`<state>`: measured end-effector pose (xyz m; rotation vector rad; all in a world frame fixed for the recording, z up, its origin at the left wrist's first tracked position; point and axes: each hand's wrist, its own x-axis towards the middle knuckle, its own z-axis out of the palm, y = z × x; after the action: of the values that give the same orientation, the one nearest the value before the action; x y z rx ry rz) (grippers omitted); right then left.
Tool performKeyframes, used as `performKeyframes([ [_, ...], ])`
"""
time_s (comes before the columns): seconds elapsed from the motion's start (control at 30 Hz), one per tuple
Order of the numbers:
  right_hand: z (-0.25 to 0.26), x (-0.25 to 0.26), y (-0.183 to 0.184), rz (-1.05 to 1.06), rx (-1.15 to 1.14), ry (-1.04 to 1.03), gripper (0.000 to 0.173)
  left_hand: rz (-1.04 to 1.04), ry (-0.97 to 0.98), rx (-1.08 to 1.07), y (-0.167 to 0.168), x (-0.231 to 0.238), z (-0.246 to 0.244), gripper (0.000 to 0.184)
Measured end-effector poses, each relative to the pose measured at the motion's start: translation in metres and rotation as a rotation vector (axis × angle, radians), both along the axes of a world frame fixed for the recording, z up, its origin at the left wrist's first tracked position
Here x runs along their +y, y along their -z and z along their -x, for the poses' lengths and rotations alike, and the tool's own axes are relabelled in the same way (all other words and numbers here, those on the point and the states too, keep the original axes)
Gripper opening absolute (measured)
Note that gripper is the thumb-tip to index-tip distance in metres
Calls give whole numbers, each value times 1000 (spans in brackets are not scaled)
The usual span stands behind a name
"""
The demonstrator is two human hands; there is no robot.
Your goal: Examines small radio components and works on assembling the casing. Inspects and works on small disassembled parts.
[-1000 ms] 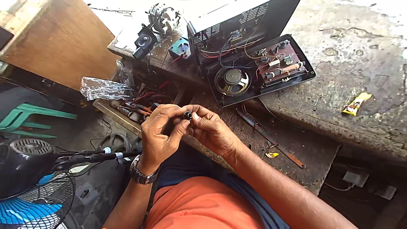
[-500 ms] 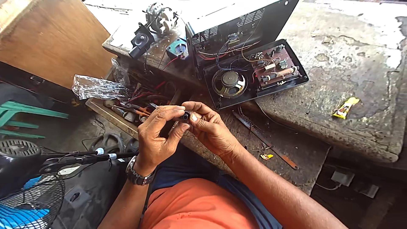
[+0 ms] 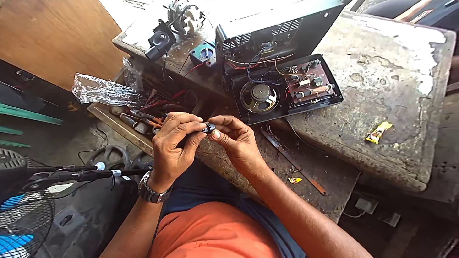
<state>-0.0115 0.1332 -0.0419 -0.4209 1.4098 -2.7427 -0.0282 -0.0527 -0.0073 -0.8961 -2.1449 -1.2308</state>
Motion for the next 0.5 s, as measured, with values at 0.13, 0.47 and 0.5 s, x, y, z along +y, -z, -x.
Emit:
performKeyframes([
  [0.13, 0, 0, 2, -32, 11, 11, 29, -31, -3, 0, 4, 0, 0, 11],
  [0.47, -2, 0, 0, -55, -3, 25, 29, -38, -12, -24, 4, -2, 0, 13],
  [0.5, -2, 0, 0, -55, -3, 24, 29, -38, -16, -19, 4, -2, 0, 12],
])
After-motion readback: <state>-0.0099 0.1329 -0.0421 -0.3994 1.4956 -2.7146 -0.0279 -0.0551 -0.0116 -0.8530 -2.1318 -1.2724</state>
